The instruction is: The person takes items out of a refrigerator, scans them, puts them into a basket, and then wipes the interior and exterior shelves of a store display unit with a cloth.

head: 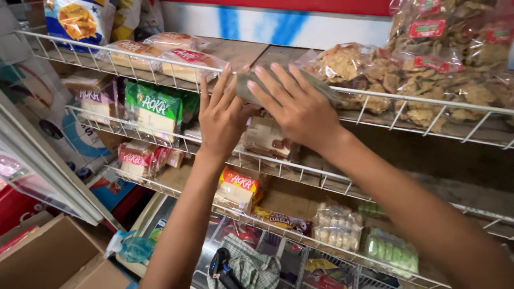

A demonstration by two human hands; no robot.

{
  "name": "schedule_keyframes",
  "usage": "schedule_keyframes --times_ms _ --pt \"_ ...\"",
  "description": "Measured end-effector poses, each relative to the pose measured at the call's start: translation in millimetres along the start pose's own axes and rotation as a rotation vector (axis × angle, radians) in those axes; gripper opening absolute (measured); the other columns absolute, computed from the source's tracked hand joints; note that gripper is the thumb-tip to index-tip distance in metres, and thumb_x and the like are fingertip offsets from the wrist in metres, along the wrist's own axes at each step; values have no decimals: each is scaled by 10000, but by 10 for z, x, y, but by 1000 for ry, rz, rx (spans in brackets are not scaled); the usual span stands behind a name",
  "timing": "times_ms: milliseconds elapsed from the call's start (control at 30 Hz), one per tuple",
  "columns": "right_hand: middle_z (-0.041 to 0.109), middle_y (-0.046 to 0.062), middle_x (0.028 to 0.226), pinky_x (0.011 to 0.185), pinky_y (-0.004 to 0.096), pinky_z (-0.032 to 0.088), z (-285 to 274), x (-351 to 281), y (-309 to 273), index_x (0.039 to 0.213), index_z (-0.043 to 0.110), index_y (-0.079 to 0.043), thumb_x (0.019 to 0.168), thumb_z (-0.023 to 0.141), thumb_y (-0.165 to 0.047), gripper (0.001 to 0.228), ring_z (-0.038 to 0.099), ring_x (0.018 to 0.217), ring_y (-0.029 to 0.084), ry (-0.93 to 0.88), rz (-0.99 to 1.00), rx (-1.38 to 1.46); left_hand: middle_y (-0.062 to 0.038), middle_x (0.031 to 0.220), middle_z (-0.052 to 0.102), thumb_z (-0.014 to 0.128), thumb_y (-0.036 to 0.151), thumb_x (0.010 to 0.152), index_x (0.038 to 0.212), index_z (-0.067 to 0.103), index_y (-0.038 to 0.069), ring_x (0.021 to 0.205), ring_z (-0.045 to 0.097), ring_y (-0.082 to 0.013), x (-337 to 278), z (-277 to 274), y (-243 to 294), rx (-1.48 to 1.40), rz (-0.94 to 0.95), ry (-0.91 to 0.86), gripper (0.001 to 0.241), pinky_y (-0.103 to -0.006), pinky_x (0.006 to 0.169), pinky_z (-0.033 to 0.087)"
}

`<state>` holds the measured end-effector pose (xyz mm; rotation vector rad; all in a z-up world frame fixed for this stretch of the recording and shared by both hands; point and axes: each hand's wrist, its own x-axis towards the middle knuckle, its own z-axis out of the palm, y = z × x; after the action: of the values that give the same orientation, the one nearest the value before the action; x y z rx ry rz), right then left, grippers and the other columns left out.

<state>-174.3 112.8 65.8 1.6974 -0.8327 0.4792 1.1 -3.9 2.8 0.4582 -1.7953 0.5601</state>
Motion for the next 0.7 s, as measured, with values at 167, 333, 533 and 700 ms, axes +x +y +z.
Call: schedule_keyframes --times_ms 167,333,533,700 --pt "594 142 1470 1174 424 432 -229 -397 62 1350 687 -56 945 578 -169 434 568 1367 323 -150 -120 -53 -15 1550 554 815 196 863 1501 562 133 1502 438 -271 38 -101 97 0 -16 -37 689 -587 1283 217" --pt "603 162 1446 1172 432 428 -230 -276 35 1319 688 -50 983 596 -196 378 569 1352 358 -96 -142 5 -37 1556 528 798 199 871 1508 536 109 1503 414 -295 65 -106 87 -37 -19 -61 694 -603 1270 202" --pt "574 124 1497 1196 479 366 -36 -80 -50 1409 651 -131 972 600 -200 445 543 1390 306 -8 -61 35 -19 1618 503 693 114 1002 1511 518 155 1552 407 -235 -7 -53 32 28 -56 -64 540 -574 1311 182" --pt "563 109 1530 1223 440 365 -124 -263 -127 1457 617 -185 914 620 -192 543 529 1429 279 -123 -14 32 -123 1624 425 736 199 938 1558 431 77 1523 389 -315 -78 -175 56 -84 -141 -93 702 -619 1270 174"
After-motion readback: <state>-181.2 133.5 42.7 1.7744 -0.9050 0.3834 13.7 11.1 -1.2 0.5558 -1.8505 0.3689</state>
